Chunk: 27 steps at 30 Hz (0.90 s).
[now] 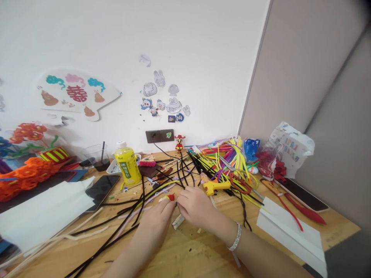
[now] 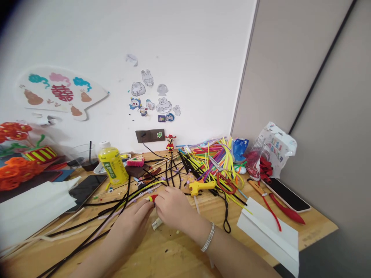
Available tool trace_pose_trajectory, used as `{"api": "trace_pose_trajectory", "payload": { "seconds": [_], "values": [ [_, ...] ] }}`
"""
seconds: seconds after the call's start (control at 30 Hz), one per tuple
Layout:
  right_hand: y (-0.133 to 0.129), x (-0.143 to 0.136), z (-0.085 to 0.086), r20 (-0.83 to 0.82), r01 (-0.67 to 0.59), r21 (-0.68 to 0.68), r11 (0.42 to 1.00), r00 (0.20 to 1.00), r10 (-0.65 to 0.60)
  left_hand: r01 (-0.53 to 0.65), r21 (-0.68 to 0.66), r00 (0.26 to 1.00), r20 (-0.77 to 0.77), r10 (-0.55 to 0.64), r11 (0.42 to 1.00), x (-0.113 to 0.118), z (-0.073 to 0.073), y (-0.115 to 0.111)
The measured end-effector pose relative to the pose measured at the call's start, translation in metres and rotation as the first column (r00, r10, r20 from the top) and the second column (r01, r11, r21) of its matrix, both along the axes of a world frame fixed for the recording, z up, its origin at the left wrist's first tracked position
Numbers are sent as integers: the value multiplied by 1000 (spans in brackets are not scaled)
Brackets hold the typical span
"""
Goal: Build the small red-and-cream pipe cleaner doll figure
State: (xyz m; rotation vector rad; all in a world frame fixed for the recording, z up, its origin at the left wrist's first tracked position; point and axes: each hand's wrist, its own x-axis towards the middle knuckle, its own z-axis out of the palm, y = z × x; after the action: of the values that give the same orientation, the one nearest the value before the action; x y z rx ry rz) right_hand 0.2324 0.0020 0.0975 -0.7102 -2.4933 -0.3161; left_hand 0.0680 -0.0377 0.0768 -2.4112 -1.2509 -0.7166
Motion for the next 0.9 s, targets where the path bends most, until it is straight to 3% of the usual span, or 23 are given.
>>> {"api": "trace_pose_trajectory", "payload": {
  "seconds": [0.2, 0.37, 0.53, 0.9],
  "values": [
    [4, 1, -4, -3, -64, -74, 995, 998, 64, 109, 81, 993, -62, -104, 991, -6, 2, 4],
    [8, 3, -6, -37, -44, -175, 984, 999, 38, 105, 2, 993, -56, -105, 994, -6, 6, 4],
    [9, 5, -6, -38, -76, -221, 972, 997, 70, 194, 125, 980, -61, -188, 973, -3, 9, 3],
    [6, 3, -5, -49, -97, -264, 960, 995, 87, 218, 153, 973, -112, -203, 964, -1, 5, 6]
  ]
}}
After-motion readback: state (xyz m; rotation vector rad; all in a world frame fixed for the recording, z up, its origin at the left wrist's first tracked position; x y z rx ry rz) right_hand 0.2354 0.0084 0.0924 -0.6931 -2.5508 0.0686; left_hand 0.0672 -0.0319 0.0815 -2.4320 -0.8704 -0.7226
